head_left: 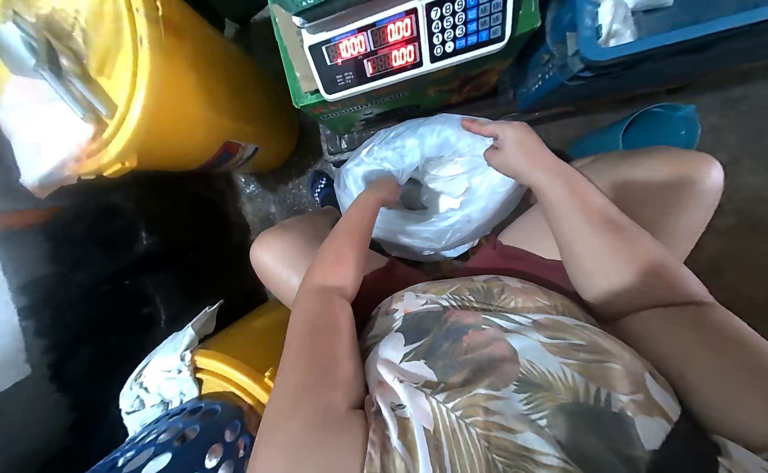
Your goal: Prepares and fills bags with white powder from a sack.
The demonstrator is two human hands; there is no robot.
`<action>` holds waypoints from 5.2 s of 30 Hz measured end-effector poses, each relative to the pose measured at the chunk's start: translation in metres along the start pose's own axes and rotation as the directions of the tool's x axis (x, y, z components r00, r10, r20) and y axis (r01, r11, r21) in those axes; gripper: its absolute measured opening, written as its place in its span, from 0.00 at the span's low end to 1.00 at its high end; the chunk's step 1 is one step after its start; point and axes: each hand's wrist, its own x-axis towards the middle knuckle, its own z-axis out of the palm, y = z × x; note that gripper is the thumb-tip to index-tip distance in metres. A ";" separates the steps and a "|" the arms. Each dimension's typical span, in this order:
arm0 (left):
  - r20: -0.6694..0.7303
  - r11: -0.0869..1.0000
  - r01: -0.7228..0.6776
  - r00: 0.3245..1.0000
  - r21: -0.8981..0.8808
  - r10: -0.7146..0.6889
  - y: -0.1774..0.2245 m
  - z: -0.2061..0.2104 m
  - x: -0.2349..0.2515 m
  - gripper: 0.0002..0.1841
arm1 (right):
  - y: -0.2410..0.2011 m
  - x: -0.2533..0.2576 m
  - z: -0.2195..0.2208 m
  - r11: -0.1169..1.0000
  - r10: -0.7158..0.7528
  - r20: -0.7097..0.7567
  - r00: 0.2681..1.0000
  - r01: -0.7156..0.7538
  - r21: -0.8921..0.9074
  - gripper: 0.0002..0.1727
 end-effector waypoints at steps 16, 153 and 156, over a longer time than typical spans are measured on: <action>-0.016 0.909 0.246 0.967 0.337 -0.256 0.030 0.048 0.058 0.18 | 0.011 0.008 -0.002 0.999 0.017 -0.013 1.000 -0.016 0.049 0.40; -0.775 0.981 -0.040 0.607 0.191 0.175 0.025 -0.056 -0.080 0.31 | 0.008 0.006 0.026 0.996 -0.066 0.106 0.992 0.072 -0.060 0.46; -0.637 0.847 -0.314 0.560 0.429 0.530 0.034 -0.011 -0.055 0.12 | 0.015 0.008 0.024 0.998 -0.032 0.077 0.997 0.036 -0.053 0.46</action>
